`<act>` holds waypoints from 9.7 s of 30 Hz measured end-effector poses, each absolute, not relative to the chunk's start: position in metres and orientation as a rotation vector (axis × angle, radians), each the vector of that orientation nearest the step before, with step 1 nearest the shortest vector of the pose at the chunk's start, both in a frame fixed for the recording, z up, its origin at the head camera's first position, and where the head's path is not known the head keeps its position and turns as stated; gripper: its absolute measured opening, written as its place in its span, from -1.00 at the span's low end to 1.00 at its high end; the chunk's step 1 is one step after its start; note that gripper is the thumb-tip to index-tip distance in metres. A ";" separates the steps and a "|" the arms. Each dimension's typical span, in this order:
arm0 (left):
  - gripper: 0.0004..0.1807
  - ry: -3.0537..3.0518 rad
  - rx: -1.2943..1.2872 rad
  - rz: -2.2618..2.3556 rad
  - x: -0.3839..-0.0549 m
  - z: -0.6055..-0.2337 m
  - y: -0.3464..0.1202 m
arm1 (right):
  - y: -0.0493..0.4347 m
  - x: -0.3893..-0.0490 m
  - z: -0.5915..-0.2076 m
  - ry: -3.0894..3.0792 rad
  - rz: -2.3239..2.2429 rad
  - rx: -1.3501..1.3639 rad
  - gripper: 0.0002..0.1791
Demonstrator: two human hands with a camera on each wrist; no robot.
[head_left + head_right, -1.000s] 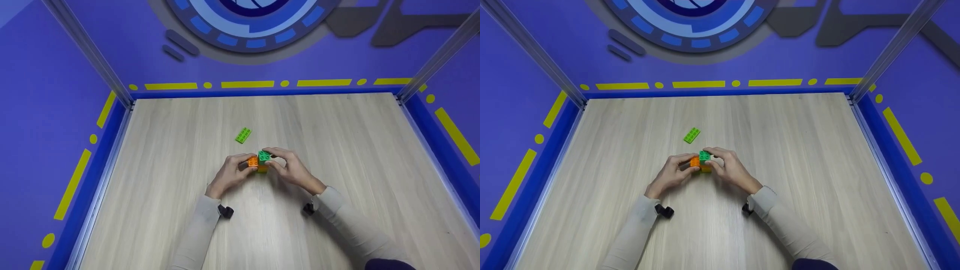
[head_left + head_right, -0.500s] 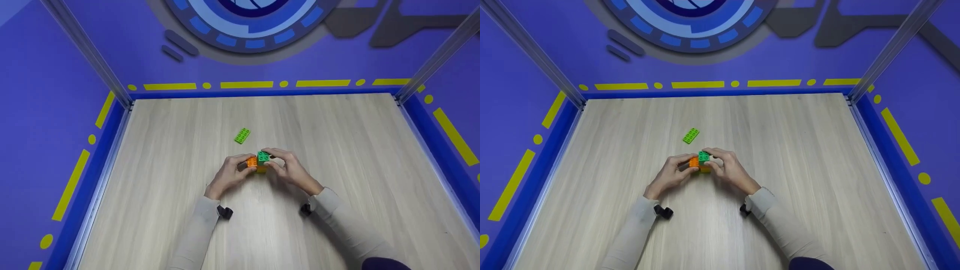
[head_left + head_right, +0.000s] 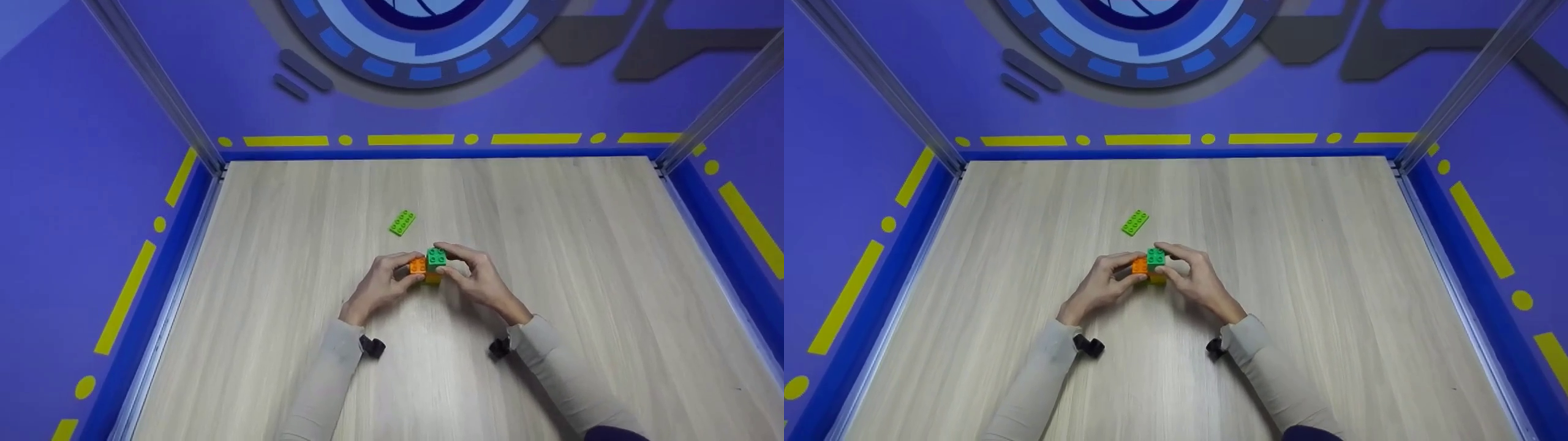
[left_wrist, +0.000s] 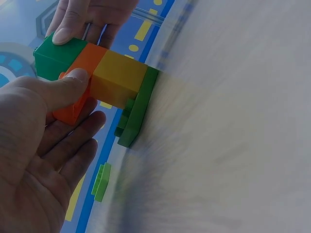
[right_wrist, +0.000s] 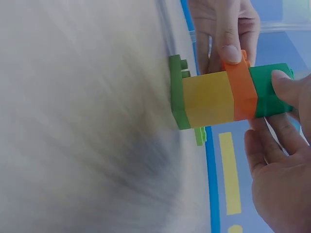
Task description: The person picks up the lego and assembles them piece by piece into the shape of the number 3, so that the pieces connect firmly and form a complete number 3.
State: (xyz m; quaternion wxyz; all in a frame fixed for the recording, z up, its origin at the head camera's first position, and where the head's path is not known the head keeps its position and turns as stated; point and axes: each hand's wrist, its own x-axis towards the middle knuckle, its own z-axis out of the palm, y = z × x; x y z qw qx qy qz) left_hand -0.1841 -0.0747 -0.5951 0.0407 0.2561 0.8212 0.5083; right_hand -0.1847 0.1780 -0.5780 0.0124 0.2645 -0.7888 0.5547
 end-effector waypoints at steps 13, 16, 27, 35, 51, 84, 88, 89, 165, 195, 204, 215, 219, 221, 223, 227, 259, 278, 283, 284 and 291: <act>-0.54 2.535 0.753 1.563 -0.182 -0.596 -0.074 | 0.173 -0.182 -0.589 -2.442 2.089 0.582 -0.58; -0.53 2.552 0.757 1.566 -0.182 -0.596 -0.075 | 0.173 -0.182 -0.589 -2.459 2.092 0.560 -0.57; -0.50 2.570 0.774 1.577 -0.185 -0.595 -0.076 | 0.173 -0.184 -0.590 -2.470 2.067 0.581 -0.54; -0.50 2.575 0.802 1.573 -0.187 -0.589 -0.079 | 0.173 -0.185 -0.592 -2.479 2.027 0.621 -0.56; -0.53 2.669 0.672 1.475 -0.205 -0.572 -0.095 | 0.173 -0.185 -0.592 -2.509 2.013 0.597 -0.52; -0.32 3.027 0.217 1.104 -0.264 -0.596 -0.071 | 0.173 -0.184 -0.590 -2.513 2.028 0.558 -0.53; -0.33 3.027 0.200 1.063 -0.270 -0.598 -0.066 | 0.173 -0.185 -0.591 -2.525 1.993 0.573 -0.55; -0.34 3.031 0.193 1.052 -0.271 -0.599 -0.064 | 0.173 -0.185 -0.591 -2.527 1.986 0.580 -0.55; -0.57 2.849 0.498 1.177 -0.253 -0.554 -0.074 | 0.175 -0.183 -0.592 -2.572 1.969 0.562 -0.51; -0.59 2.780 0.681 1.359 -0.229 -0.518 -0.105 | 0.175 -0.193 -0.597 -2.479 2.195 0.521 -0.51; -0.60 2.738 0.743 1.382 -0.218 -0.511 -0.105 | 0.178 -0.200 -0.597 -2.396 2.343 0.645 -0.50; -0.62 2.699 0.861 1.349 -0.206 -0.504 -0.098 | 0.176 -0.196 -0.597 -2.370 2.369 0.774 -0.55; -0.61 2.678 0.907 1.285 -0.204 -0.500 -0.096 | 0.175 -0.195 -0.597 -2.371 2.364 0.751 -0.55; -0.61 2.658 0.926 1.256 -0.203 -0.498 -0.095 | 0.174 -0.194 -0.597 -2.375 2.364 0.734 -0.55; -0.61 2.637 0.939 1.231 -0.202 -0.495 -0.094 | 0.174 -0.193 -0.597 -2.380 2.375 0.715 -0.54; -0.63 2.605 0.965 1.189 -0.201 -0.492 -0.092 | 0.173 -0.192 -0.596 -2.377 2.391 0.702 -0.52; -0.65 2.555 1.124 1.037 -0.204 -0.493 -0.075 | 0.175 -0.193 -0.598 -2.359 2.406 0.739 -0.50; -0.66 2.557 1.123 0.992 -0.205 -0.501 -0.072 | 0.175 -0.194 -0.597 -2.377 2.372 0.755 -0.52; -0.66 2.551 1.150 0.996 -0.206 -0.501 -0.072 | 0.175 -0.194 -0.597 -2.355 2.392 0.771 -0.52; -0.66 2.553 1.153 0.991 -0.206 -0.501 -0.072 | 0.175 -0.194 -0.597 -2.355 2.393 0.773 -0.52; -0.65 2.556 1.169 0.973 -0.206 -0.502 -0.071 | 0.175 -0.193 -0.599 -2.355 2.374 0.787 -0.55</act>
